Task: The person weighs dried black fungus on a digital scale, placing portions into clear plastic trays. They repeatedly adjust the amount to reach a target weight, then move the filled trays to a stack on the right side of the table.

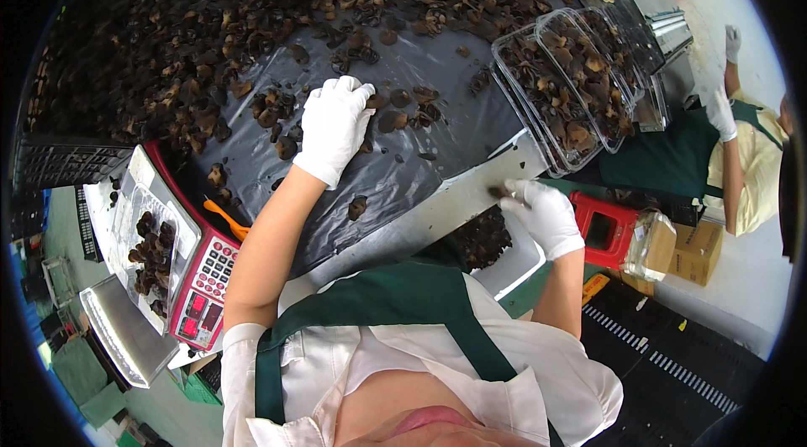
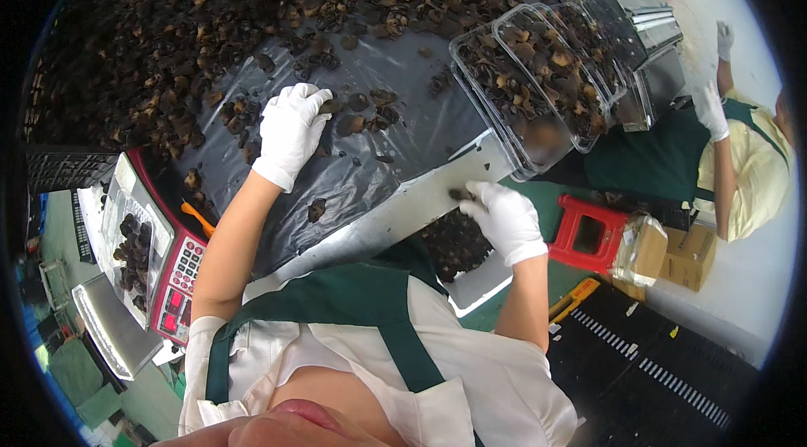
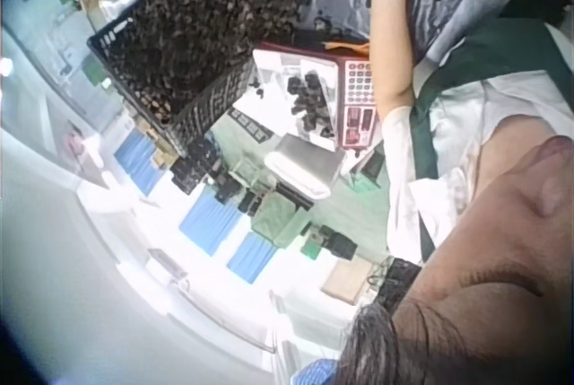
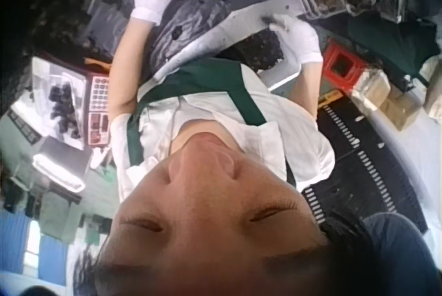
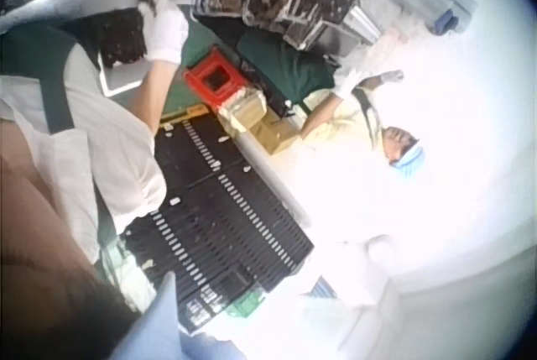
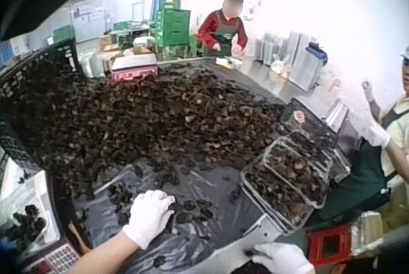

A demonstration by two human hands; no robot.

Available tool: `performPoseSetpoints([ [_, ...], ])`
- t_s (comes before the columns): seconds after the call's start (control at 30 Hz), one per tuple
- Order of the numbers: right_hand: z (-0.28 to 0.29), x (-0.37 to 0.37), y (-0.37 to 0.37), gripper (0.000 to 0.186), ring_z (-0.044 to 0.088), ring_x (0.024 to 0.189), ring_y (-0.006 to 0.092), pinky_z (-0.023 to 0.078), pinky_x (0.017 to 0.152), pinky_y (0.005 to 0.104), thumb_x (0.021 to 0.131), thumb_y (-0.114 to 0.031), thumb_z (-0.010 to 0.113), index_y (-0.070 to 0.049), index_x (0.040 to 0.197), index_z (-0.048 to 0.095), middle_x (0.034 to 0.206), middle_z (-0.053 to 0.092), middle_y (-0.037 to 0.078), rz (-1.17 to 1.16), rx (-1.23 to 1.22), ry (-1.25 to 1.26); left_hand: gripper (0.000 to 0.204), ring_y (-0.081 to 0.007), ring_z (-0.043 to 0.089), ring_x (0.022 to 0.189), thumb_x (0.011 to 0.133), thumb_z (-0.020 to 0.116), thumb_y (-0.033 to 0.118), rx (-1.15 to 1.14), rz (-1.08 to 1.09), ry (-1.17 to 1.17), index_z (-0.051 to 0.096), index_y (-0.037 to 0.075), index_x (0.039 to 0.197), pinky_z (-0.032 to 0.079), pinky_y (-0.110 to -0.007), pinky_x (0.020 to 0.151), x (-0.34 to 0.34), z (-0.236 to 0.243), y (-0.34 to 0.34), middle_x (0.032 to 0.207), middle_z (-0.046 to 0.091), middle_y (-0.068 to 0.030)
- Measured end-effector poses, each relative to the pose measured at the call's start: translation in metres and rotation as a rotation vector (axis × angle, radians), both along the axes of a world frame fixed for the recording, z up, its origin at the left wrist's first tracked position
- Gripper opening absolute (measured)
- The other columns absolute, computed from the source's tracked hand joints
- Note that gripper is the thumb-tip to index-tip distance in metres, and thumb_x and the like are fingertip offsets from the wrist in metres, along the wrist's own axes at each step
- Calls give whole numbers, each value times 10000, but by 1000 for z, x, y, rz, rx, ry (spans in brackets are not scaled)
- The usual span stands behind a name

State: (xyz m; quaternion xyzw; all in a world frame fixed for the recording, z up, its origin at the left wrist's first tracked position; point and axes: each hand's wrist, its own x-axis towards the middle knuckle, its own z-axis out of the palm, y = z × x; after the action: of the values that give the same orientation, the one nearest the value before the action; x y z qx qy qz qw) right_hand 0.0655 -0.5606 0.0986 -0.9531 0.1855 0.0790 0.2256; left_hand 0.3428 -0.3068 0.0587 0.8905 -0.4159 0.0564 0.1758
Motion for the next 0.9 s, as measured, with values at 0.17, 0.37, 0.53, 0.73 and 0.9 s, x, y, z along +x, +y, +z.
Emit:
performPoseSetpoints([
  [0.17,26,43,24,420,680,1124,334,563,923,431,940,-367,718,-132,1286,672,1276,677,125,2,-106,-47,792,-407,488,1388,760,579,-45,-132,-169,222,454,72,1533,391,-449,1185,-21,-3,-21,1502,513,-216],
  [0.37,-35,145,7,514,660,1123,365,595,878,465,971,-152,601,-168,1476,506,1512,480,170,-24,-344,-243,658,-350,589,1208,825,666,29,-167,-155,13,524,99,1464,505,-438,997,-23,-40,-37,1225,631,-147],
  [0.53,-63,170,-1,130,680,916,364,558,776,482,936,-108,636,-92,1065,630,1071,620,142,-9,-299,-487,350,-290,628,1034,882,640,78,-135,-33,75,669,138,1225,559,-386,816,-16,-34,-11,1024,631,-86],
  [0.73,-25,166,46,561,561,1266,317,509,959,482,874,-487,767,-185,1338,678,1356,612,103,123,-219,-387,283,-238,619,774,927,673,24,-441,67,378,691,124,1191,523,-323,744,-34,-4,11,949,604,-81],
  [0.9,-75,182,47,214,661,1012,261,544,824,404,858,-305,802,-166,1001,723,1130,688,35,274,-163,-670,313,-200,635,818,922,642,-23,-470,99,506,697,86,1210,519,-299,775,-57,14,34,935,614,-80],
])
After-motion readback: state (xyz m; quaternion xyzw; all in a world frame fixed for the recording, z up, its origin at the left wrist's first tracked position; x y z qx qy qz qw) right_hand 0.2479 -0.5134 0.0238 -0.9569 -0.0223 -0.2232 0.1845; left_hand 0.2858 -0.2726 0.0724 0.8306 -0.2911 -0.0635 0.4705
